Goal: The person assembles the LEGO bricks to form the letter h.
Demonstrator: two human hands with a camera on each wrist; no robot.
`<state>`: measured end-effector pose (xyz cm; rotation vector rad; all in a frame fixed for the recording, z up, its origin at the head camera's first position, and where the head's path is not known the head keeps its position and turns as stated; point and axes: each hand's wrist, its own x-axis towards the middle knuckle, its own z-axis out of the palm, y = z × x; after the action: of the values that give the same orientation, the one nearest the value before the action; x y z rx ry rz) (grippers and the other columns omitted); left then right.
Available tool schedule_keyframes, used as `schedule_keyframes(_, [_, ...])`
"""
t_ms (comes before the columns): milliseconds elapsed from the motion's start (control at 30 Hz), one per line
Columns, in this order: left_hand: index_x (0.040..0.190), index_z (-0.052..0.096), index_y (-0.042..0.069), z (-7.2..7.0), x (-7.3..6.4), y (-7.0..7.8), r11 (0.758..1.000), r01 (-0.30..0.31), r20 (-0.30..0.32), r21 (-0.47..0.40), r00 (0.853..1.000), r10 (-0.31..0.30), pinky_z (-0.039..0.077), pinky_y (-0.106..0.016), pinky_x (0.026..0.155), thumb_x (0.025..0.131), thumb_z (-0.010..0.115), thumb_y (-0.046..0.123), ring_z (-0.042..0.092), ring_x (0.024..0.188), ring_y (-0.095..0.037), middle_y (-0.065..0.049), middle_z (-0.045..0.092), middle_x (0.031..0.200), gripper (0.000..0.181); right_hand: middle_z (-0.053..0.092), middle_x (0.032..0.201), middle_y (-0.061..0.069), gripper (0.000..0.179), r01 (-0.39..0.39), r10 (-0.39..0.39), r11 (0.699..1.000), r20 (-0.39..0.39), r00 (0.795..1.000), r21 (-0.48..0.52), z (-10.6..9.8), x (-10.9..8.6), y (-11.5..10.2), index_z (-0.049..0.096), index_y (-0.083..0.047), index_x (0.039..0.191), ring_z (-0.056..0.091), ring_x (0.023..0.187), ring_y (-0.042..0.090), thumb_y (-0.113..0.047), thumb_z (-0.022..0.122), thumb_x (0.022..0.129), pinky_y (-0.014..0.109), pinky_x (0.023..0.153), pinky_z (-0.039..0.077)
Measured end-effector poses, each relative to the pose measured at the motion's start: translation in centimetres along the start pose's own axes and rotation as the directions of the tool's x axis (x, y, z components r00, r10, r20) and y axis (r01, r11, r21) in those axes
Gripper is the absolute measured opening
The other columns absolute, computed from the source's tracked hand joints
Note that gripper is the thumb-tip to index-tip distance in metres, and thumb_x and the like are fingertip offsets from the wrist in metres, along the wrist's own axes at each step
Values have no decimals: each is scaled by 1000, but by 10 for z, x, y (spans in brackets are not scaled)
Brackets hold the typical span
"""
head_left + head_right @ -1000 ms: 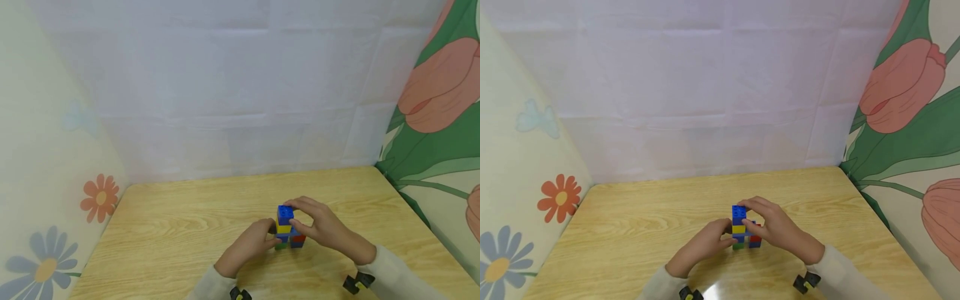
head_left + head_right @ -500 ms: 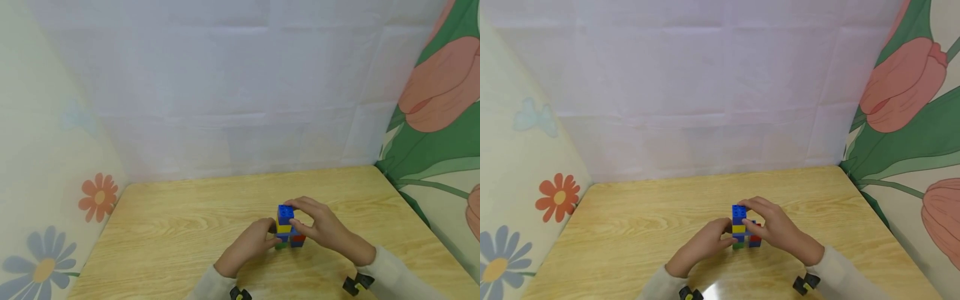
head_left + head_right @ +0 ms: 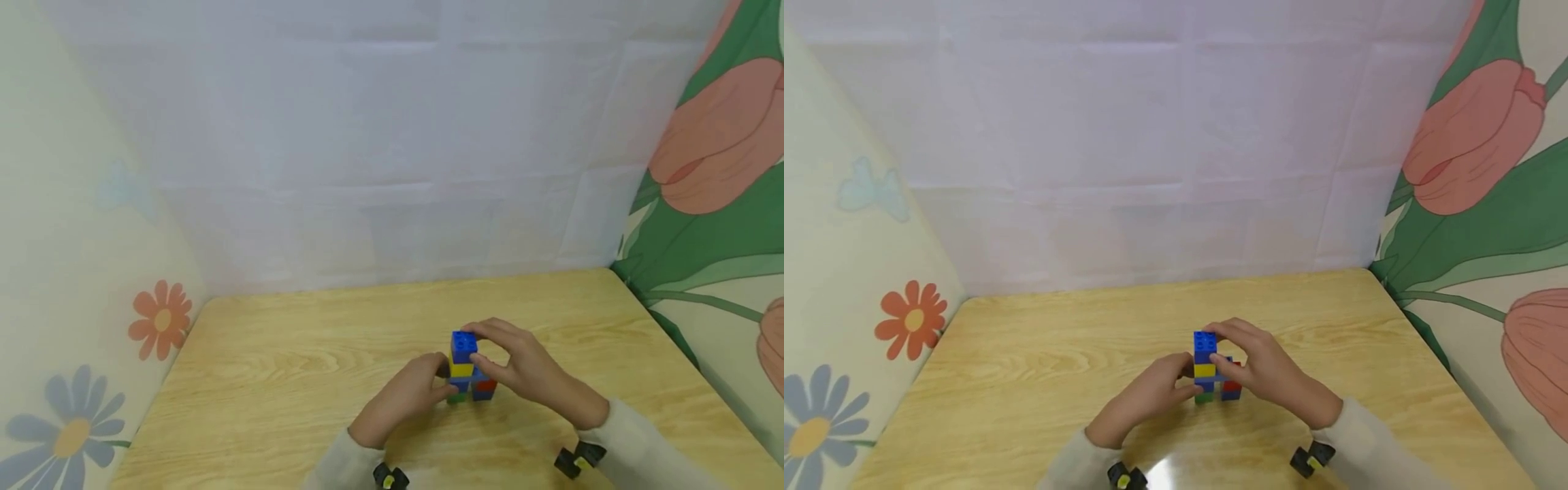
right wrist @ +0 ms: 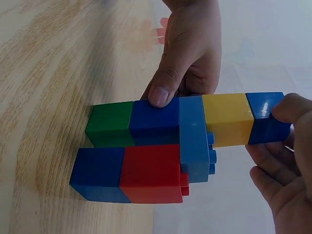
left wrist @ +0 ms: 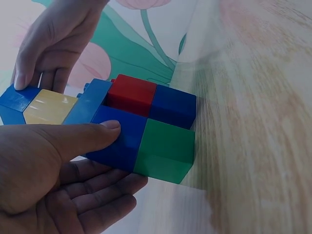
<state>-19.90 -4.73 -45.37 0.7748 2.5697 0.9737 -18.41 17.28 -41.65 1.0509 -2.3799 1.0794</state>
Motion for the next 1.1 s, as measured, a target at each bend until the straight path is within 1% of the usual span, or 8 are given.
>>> schedule_keyframes(100, [111, 64, 7, 2, 1, 1, 1000, -4, -1, -15, 1000, 4, 53, -35, 86, 90, 71, 27, 65, 99, -18, -2, 68, 106, 29, 62, 120, -4, 45, -12, 12, 1000, -3, 1000, 6, 0, -4, 2, 57, -17, 133, 62, 105, 13, -10, 70, 90, 35, 84, 55])
schedule_keyframes(300, [121, 62, 7, -10, -6, -1, 1000, -5, 5, -2, 1000, 5, 51, -38, 91, 91, 69, 34, 62, 108, -20, -4, 66, 116, 41, 59, 129, -2, 53, -25, 24, 999, 37, 999, 38, -6, -4, 1, 49, -18, 142, 59, 112, 15, -13, 68, 93, 40, 90, 53])
schedule_keyframes(400, [135, 54, 7, -22, -18, 0, 1000, -20, -22, -9, 1000, 20, 47, -43, 98, 94, 65, 38, 55, 120, -25, -6, 59, 131, 53, 57, 132, 2, 61, -49, 47, 998, 49, 998, 41, -19, -11, 4, 41, -17, 148, 57, 118, 17, -12, 68, 93, 44, 94, 50])
schedule_keyframes(567, [149, 39, 16, -38, -42, 4, 996, -88, -100, -18, 991, 86, 37, -49, 107, 98, 51, 50, 39, 136, -25, -3, 43, 148, 62, 56, 135, 1, 62, -113, 114, 993, -3, 994, 34, -35, -32, 13, 40, -18, 149, 52, 124, 17, -10, 67, 93, 36, 100, 47])
schedule_keyframes(700, [151, 35, 21, -36, -53, 5, 990, -136, -136, -31, 982, 130, 33, -50, 110, 99, 47, 51, 34, 139, -24, 0, 38, 152, 62, 56, 135, 0, 56, -166, 166, 986, -15, 986, -18, -27, -47, 18, 45, -20, 145, 52, 123, 19, -15, 66, 94, 42, 97, 48])
schedule_keyframes(867, [151, 35, 17, -27, -59, 6, 986, -163, -160, -31, 975, 156, 33, -48, 110, 101, 46, 46, 35, 139, -23, -1, 38, 152, 58, 57, 133, -1, 46, -225, 226, 972, 1, 974, -71, -7, -62, 18, 56, -18, 137, 55, 121, 24, -18, 68, 93, 48, 92, 51])
schedule_keyframes(967, [150, 36, 13, -20, -60, 7, 986, -166, -157, -16, 974, 162, 34, -47, 110, 102, 44, 46, 36, 138, -25, -3, 39, 151, 59, 57, 132, -1, 46, -250, 251, 967, 13, 968, -58, 1, -66, 17, 58, -15, 135, 56, 120, 23, -16, 70, 91, 46, 91, 51])
schedule_keyframes(1100, [151, 34, 10, -11, -60, 9, 984, -175, -122, -5, 977, 173, 34, -47, 110, 102, 40, 49, 38, 137, -25, -4, 38, 152, 63, 59, 130, 0, 46, -234, 234, 969, -8, 972, -73, 9, -72, 15, 60, -12, 132, 57, 117, 23, -12, 73, 88, 44, 91, 52])
